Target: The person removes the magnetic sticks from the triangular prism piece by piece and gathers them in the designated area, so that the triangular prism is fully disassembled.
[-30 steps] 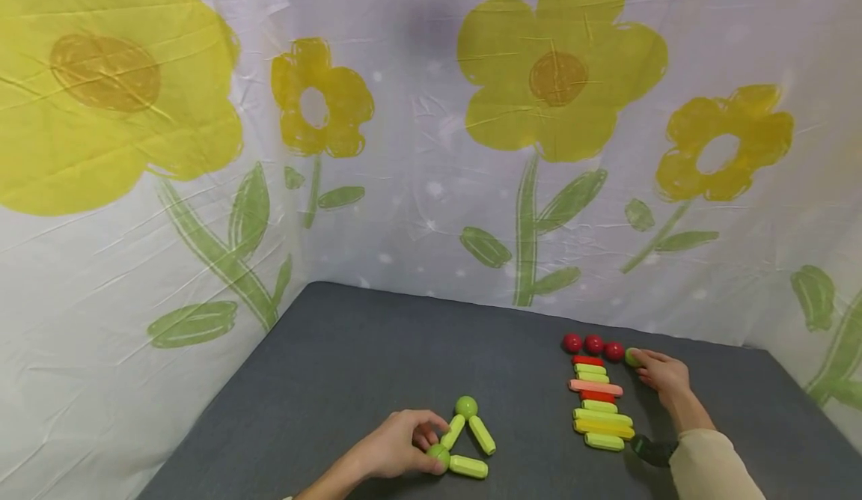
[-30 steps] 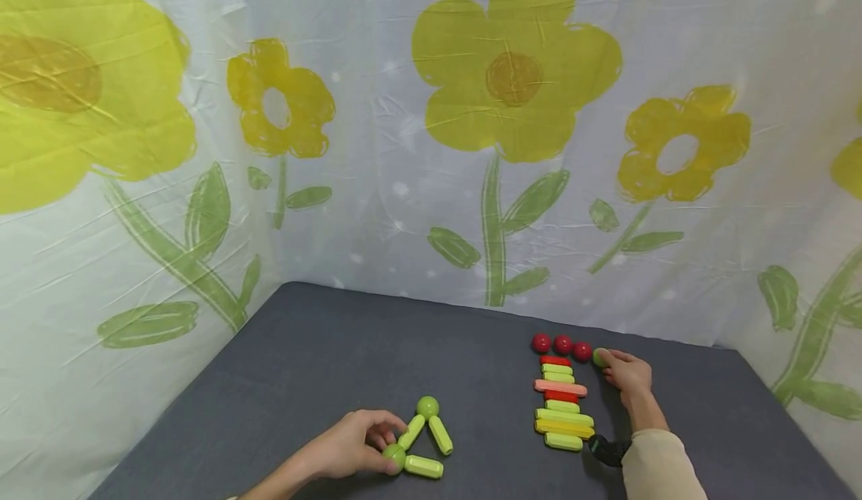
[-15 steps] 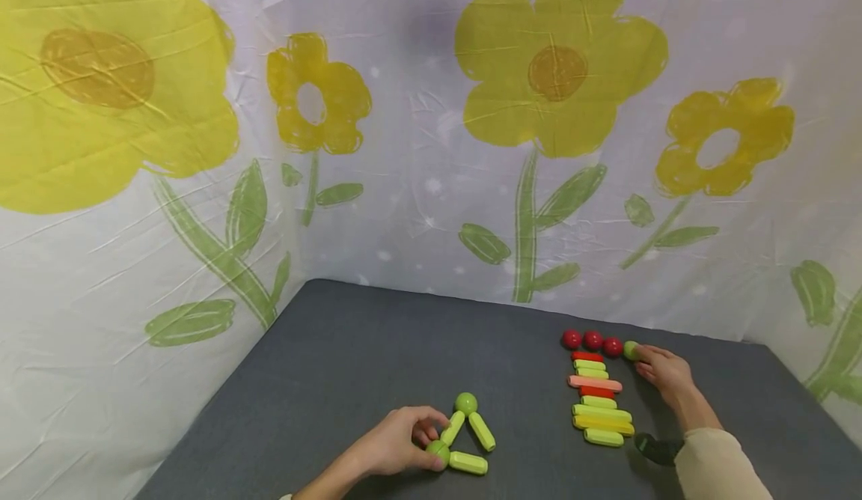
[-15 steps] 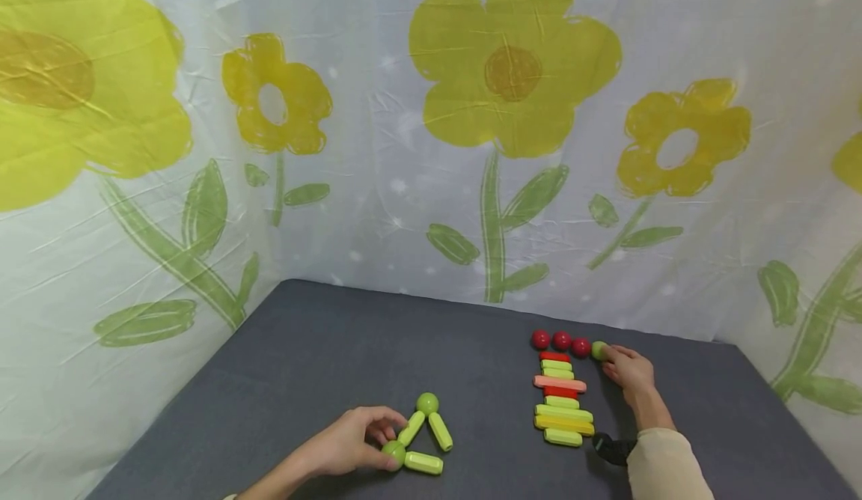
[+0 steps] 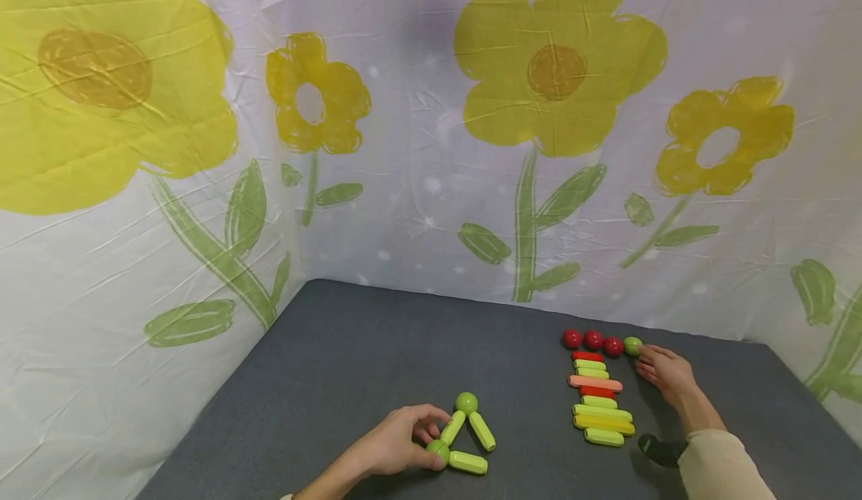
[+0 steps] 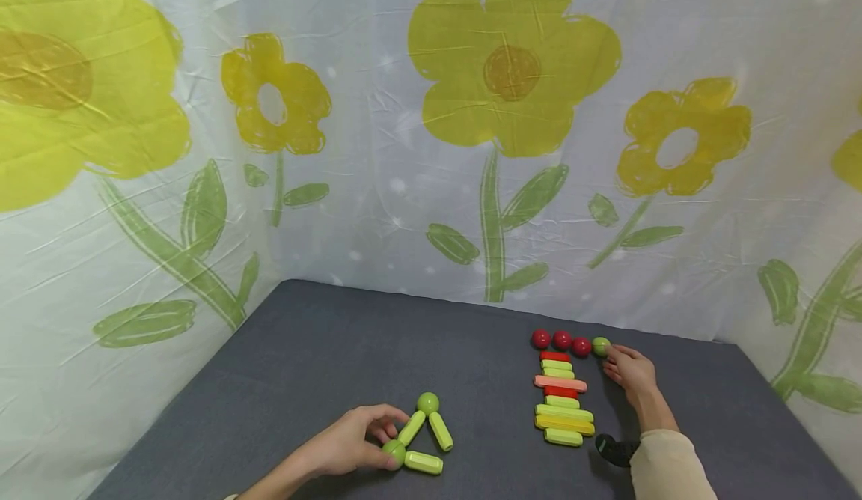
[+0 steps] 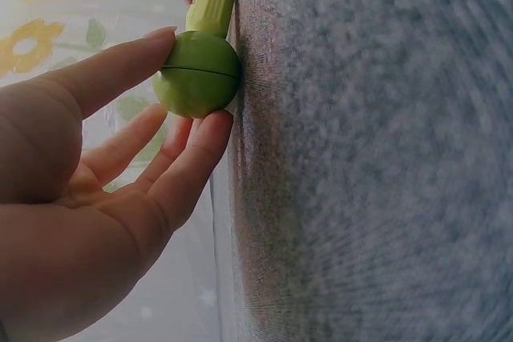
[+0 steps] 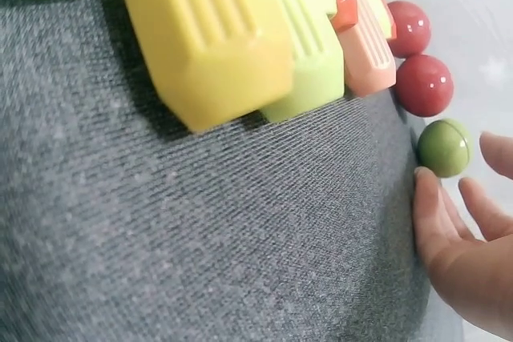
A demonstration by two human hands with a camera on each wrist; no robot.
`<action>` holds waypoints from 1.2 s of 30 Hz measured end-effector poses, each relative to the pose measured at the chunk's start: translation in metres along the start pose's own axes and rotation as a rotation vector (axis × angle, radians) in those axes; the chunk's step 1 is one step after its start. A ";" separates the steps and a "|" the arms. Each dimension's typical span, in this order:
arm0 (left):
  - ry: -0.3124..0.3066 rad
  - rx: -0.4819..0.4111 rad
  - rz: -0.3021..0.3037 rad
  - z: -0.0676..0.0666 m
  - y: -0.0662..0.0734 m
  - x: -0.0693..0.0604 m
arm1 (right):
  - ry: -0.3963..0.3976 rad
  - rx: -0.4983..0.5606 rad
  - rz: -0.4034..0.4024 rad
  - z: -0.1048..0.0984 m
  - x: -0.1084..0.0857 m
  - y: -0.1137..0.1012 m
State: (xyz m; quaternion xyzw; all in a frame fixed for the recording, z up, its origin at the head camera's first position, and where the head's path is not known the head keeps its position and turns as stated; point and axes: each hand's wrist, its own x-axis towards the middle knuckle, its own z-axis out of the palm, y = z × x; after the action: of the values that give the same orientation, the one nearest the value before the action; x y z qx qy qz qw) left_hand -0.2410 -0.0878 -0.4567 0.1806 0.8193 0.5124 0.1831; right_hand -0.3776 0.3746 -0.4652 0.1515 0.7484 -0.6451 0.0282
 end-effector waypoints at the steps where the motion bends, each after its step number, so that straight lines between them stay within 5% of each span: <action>1: 0.000 -0.001 -0.001 0.000 0.000 0.000 | 0.000 0.003 -0.001 0.000 0.000 0.000; 10: -0.001 -0.030 0.008 0.000 -0.001 0.000 | 0.234 -0.007 -0.016 0.014 -0.017 -0.004; 13: 0.005 -0.029 0.015 0.000 -0.002 -0.002 | 0.246 -0.017 -0.033 0.020 -0.027 -0.009; 24: 0.004 -0.023 0.009 0.001 -0.002 -0.001 | -0.200 -0.088 -0.099 0.043 -0.065 -0.025; 36: -0.001 0.002 0.002 0.001 -0.003 -0.001 | -0.638 -0.058 -0.038 0.096 -0.093 -0.027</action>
State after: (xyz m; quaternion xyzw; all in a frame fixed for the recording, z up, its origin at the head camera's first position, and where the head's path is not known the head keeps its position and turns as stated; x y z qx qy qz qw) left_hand -0.2400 -0.0889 -0.4594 0.1818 0.8196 0.5117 0.1827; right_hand -0.3110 0.2600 -0.4331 -0.0731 0.7226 -0.6388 0.2537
